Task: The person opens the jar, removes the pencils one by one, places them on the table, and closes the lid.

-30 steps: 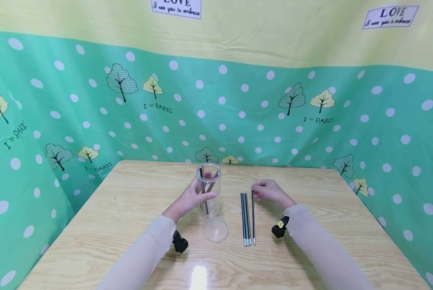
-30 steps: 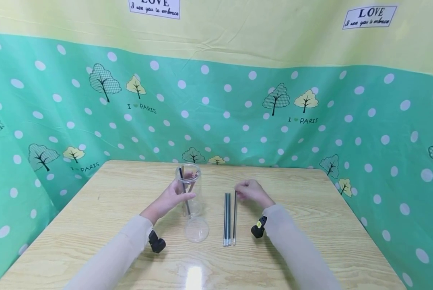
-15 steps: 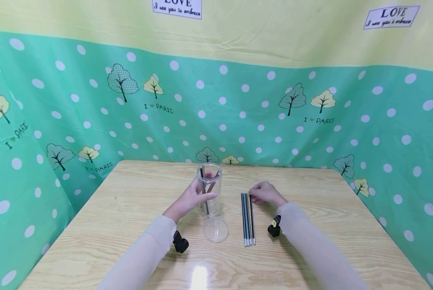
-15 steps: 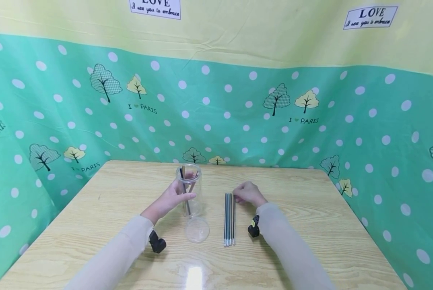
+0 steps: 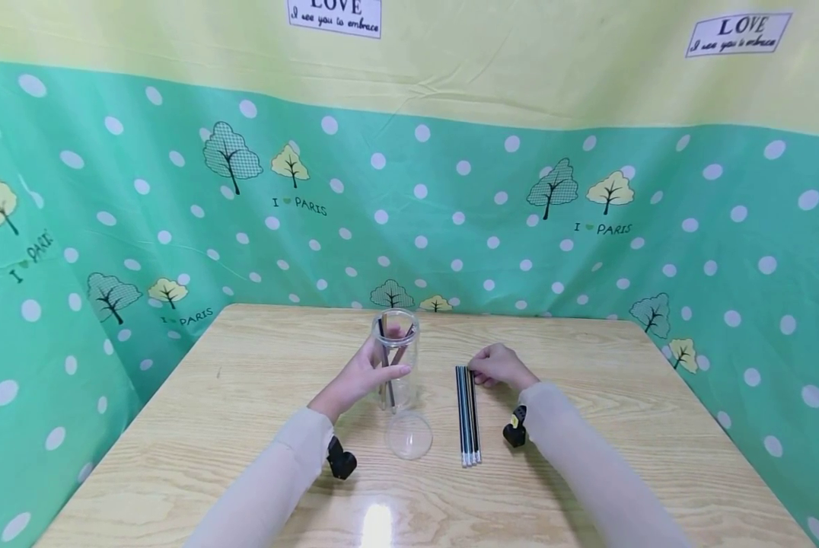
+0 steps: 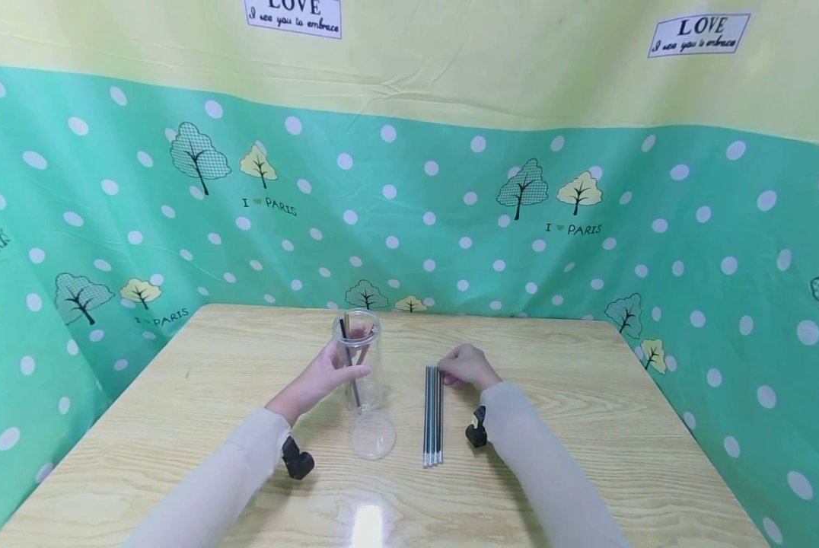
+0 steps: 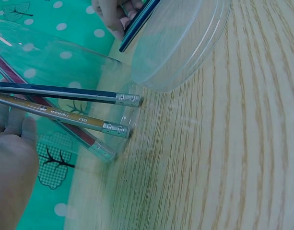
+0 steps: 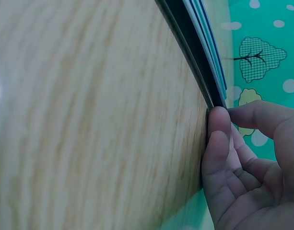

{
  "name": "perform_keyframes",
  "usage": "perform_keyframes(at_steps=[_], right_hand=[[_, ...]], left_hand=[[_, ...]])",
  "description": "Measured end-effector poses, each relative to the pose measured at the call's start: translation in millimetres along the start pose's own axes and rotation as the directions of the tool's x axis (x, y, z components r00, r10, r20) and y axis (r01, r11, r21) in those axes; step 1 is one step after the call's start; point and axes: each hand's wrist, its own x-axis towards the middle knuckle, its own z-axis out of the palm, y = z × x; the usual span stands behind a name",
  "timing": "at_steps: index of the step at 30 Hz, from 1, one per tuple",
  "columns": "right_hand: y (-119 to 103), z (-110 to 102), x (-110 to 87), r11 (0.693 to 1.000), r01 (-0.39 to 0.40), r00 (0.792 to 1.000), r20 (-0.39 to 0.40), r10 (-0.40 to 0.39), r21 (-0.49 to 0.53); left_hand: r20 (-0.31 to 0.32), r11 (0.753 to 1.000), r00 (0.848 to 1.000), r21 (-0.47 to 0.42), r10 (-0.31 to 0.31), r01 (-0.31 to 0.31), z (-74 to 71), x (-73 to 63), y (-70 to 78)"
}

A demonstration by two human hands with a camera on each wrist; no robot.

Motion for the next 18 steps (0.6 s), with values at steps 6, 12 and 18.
perform_keyframes(at_steps=[6,12,18], right_hand=[[0.8,0.2,2.7,1.0,0.0,1.0,-0.003,-0.001,-0.017],[0.5,0.6,1.7,1.0,0.014,1.0,0.001,-0.014,-0.027],[-0.5,0.7,0.9,0.999,0.017,1.0,0.01,-0.017,-0.029]], left_hand=[[0.003,1.0,1.0,-0.007,0.002,-0.002,-0.1,-0.3,0.3],[0.008,1.0,1.0,-0.023,0.011,-0.011,-0.1,0.5,-1.1],[0.005,0.999,1.0,-0.028,0.018,-0.018,1.0,0.1,-0.3]])
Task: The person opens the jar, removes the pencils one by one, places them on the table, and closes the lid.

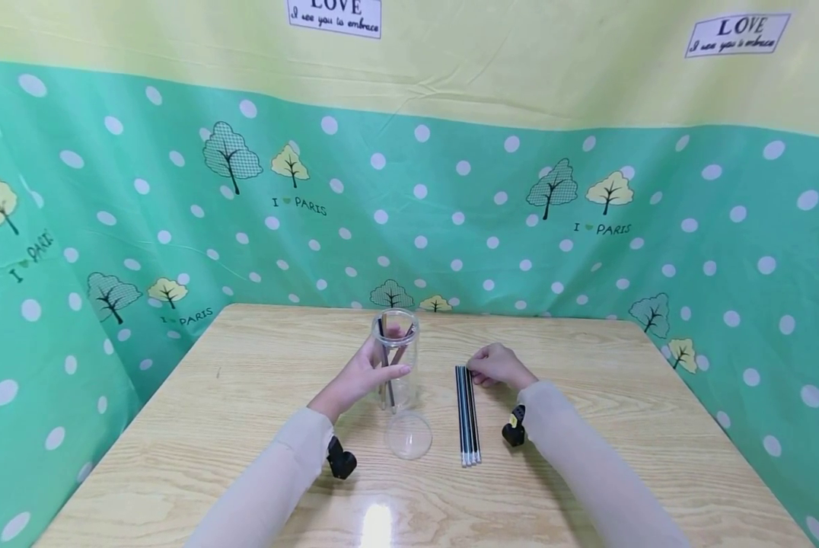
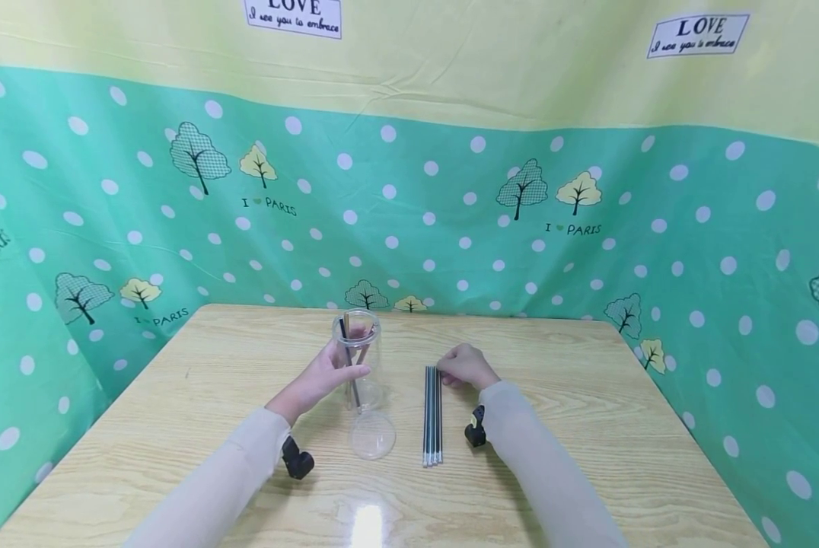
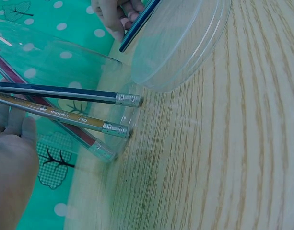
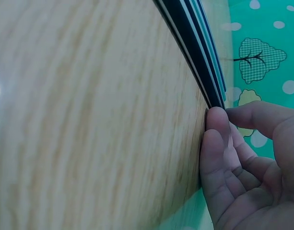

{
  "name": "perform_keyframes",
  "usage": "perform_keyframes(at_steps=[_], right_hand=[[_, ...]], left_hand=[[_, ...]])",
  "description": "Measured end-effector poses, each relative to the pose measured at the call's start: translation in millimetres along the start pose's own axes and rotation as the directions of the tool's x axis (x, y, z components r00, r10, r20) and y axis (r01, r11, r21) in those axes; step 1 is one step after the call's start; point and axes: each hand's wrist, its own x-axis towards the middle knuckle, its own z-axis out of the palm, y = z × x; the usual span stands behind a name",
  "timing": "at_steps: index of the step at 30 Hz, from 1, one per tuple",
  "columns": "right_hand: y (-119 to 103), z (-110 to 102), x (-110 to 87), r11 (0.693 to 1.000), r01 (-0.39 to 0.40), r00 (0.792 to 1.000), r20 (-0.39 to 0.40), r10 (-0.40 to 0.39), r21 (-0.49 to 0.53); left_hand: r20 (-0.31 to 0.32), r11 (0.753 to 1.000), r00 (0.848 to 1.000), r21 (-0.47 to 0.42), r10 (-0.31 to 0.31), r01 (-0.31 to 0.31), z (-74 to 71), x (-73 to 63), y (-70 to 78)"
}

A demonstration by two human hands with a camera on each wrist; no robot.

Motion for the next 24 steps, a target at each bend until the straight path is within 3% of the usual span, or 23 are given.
perform_keyframes(at_steps=[13,24], right_hand=[[-3.7,-2.8,-1.9,1.0,-0.018,1.0,0.006,0.018,0.02],[-24.3,-15.5,-14.3,0.997,0.072,0.997,0.014,-0.071,-0.041]], left_hand=[[-0.027,0.999,0.999,0.033,-0.023,0.024,0.8,-0.4,1.3],[-0.021,0.999,1.0,0.049,-0.018,0.019,0.0,0.1,0.8]])
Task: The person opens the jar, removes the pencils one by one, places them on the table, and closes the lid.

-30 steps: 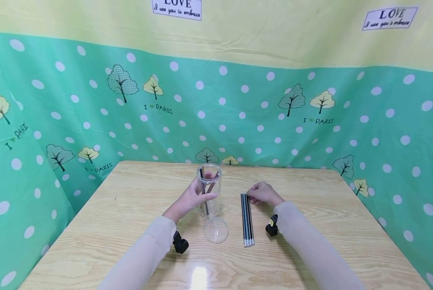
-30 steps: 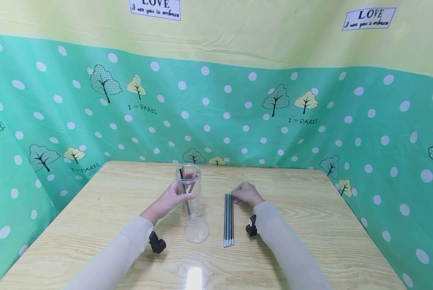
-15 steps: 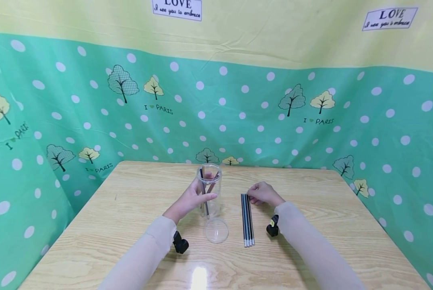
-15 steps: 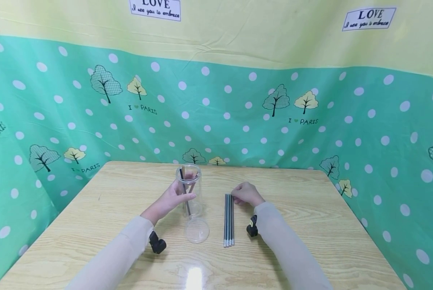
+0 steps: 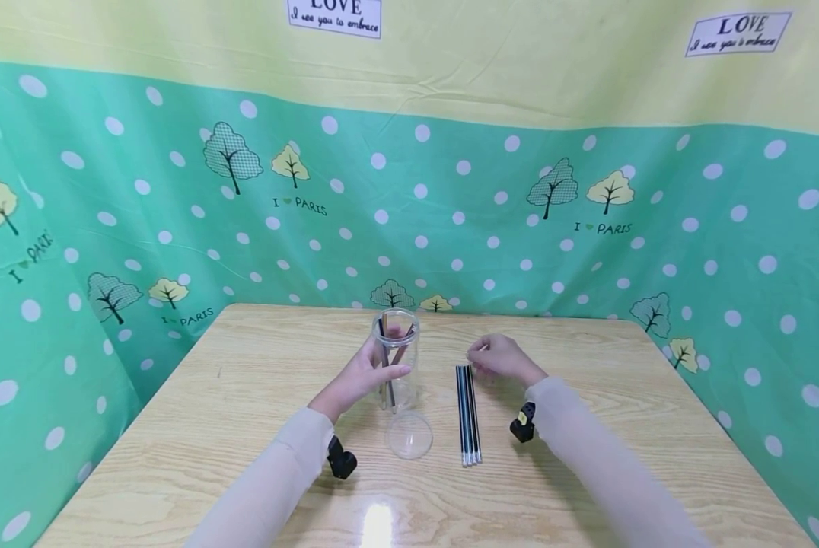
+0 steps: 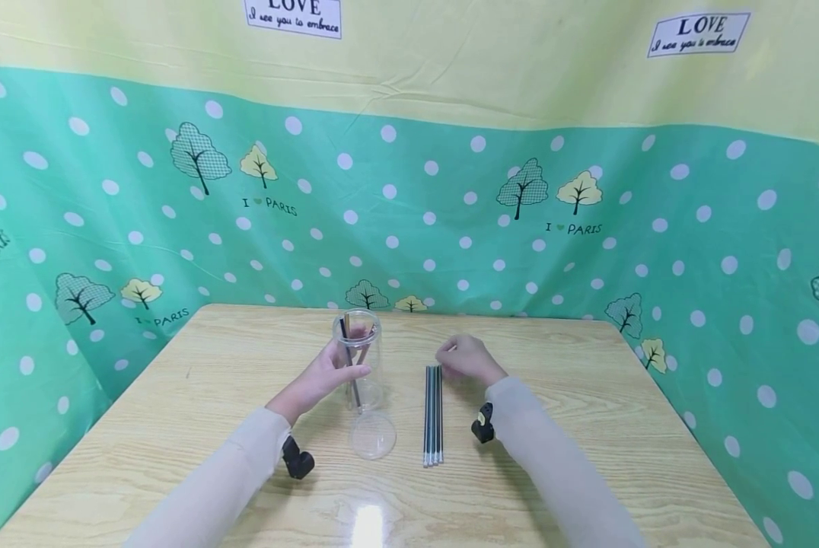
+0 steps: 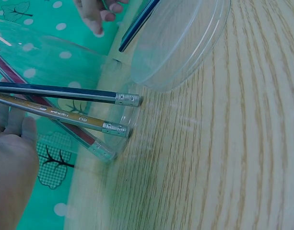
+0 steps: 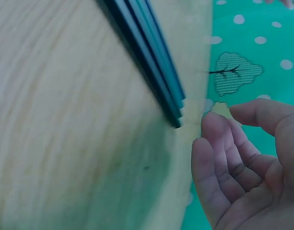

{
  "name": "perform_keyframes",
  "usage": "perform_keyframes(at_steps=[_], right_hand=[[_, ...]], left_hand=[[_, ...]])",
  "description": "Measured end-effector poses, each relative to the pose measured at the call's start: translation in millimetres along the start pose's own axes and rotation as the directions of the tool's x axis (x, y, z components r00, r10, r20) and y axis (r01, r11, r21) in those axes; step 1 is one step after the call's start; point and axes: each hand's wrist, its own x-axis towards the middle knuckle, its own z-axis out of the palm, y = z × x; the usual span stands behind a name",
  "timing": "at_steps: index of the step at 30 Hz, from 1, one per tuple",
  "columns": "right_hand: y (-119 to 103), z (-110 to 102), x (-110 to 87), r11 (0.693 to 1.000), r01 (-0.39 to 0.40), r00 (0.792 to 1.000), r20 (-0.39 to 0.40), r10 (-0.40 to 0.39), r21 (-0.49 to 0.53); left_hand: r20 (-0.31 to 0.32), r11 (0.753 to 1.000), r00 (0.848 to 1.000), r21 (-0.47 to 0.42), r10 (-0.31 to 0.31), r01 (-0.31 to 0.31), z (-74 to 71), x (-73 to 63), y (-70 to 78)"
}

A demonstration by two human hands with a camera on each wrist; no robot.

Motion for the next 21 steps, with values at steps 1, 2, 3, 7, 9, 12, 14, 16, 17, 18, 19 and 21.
perform_keyframes(at_steps=[1,2,3,7,9,12,14,16,17,18,19,21], right_hand=[[-2.7,-1.4,-0.7,1.0,0.006,1.0,0.0,-0.006,0.0],[-4.9,-2.8,-1.3,1.0,0.016,1.0,0.001,-0.016,0.002],[-7.6,-4.2,-1.8,1.0,0.025,1.0,0.001,-0.025,0.006],[-19.6,-10.0,-3.7,0.998,0.068,0.998,0.004,-0.068,0.013],[-26.2,-12.4,-4.8,0.995,0.096,0.995,0.006,-0.096,0.008],[-38.0,-14.8,-7.8,0.99,0.142,0.99,0.014,-0.142,-0.013],[-46.5,-16.0,-9.0,0.983,0.179,0.984,0.011,-0.179,-0.028],[-56.3,-16.6,-11.5,0.977,0.209,0.978,0.01,-0.209,-0.047],[-60.9,-16.9,-12.5,0.973,0.225,0.974,0.01,-0.225,-0.056],[-65.5,-17.1,-13.6,0.969,0.24,0.971,0.009,-0.24,-0.059],[-70.1,-17.2,-14.8,0.964,0.256,0.967,0.008,-0.256,-0.065],[-79.8,-16.9,-17.9,0.957,0.281,0.96,0.007,-0.282,-0.075]], left_hand=[[0.002,1.0,1.0,-0.001,0.0,0.0,0.0,0.1,0.0],[0.002,1.0,1.0,-0.003,-0.002,0.002,0.1,0.1,0.2],[0.002,1.0,1.0,-0.004,-0.002,0.002,0.1,0.2,0.4],[-0.002,1.0,1.0,0.002,-0.005,0.005,0.2,-0.2,1.1],[-0.004,1.0,1.0,0.004,-0.008,0.008,0.2,-0.4,1.3],[-0.003,1.0,1.0,0.003,-0.008,0.008,0.1,-0.4,0.7],[-0.001,1.0,1.0,0.0,-0.007,0.007,0.1,-0.4,0.4],[0.001,1.0,1.0,-0.009,-0.003,0.003,0.0,-0.3,0.2],[0.003,1.0,1.0,-0.014,0.0,0.0,0.0,-0.3,0.2],[0.005,1.0,1.0,-0.018,0.002,-0.002,0.0,-0.2,0.1],[0.006,1.0,1.0,-0.018,0.004,-0.004,0.0,-0.1,0.1],[0.008,1.0,1.0,-0.02,0.007,-0.007,-0.1,0.3,-0.2]])
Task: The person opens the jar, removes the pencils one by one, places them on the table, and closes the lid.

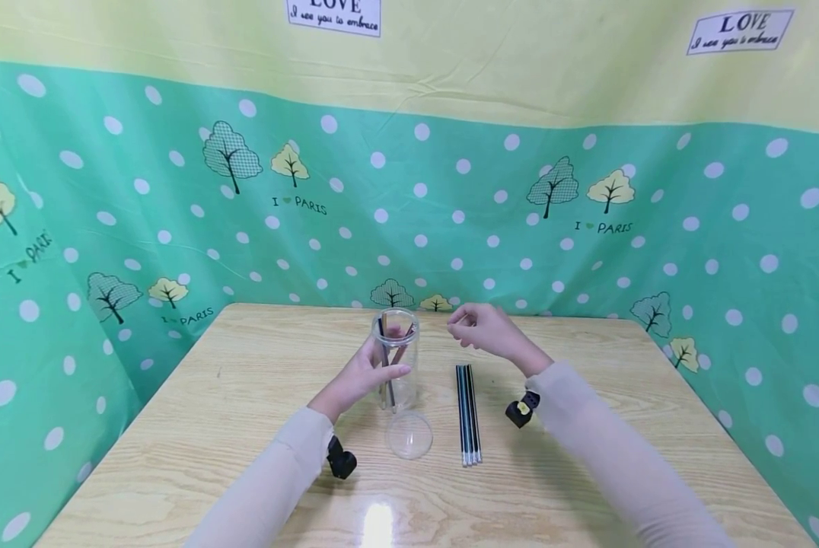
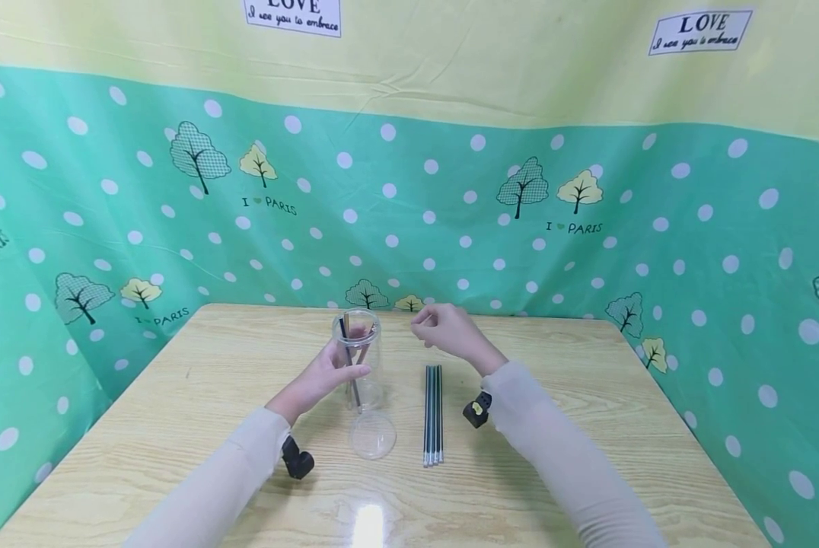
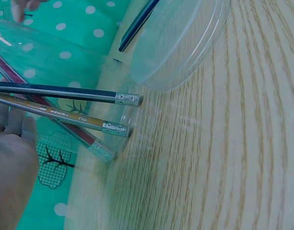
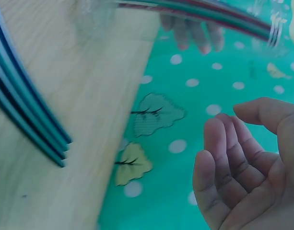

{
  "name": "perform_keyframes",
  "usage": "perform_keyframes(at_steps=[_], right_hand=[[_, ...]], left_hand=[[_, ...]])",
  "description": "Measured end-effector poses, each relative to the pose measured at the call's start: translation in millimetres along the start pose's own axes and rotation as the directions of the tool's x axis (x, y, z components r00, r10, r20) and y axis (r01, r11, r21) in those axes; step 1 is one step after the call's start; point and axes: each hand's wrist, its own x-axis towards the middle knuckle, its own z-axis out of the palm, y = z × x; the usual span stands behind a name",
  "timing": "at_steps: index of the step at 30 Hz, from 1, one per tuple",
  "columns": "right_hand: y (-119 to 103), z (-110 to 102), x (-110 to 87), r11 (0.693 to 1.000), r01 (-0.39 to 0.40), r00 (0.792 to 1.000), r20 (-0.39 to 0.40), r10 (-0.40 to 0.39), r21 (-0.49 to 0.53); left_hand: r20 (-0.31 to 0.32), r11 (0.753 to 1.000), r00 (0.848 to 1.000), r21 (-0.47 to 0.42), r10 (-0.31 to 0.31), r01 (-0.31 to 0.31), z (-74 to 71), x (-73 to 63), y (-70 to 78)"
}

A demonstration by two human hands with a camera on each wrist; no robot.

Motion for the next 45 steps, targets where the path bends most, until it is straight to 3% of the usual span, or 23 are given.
perform_keyframes(at_steps=[14,22,33,45], right_hand=[[-53.4,2.1,5.0,0.981,0.167,0.983,-0.055,-0.173,-0.103],[-69.2,12.3,11.6,0.96,0.261,0.963,-0.041,-0.266,-0.105],[-79.1,26.1,19.4,0.951,0.292,0.956,0.017,-0.292,-0.1],[-81.1,35.7,28.1,0.95,0.275,0.96,0.091,-0.264,-0.146]], left_hand=[[0.006,1.0,1.0,0.006,0.007,-0.007,-1.0,-0.8,-0.1],[0.014,1.0,1.0,-0.015,0.003,-0.002,0.4,-0.6,0.9],[0.032,1.0,0.999,-0.004,-0.004,0.004,0.4,-0.8,1.1],[0.027,0.999,0.999,0.034,-0.031,0.03,-1.2,-4.1,0.8]])
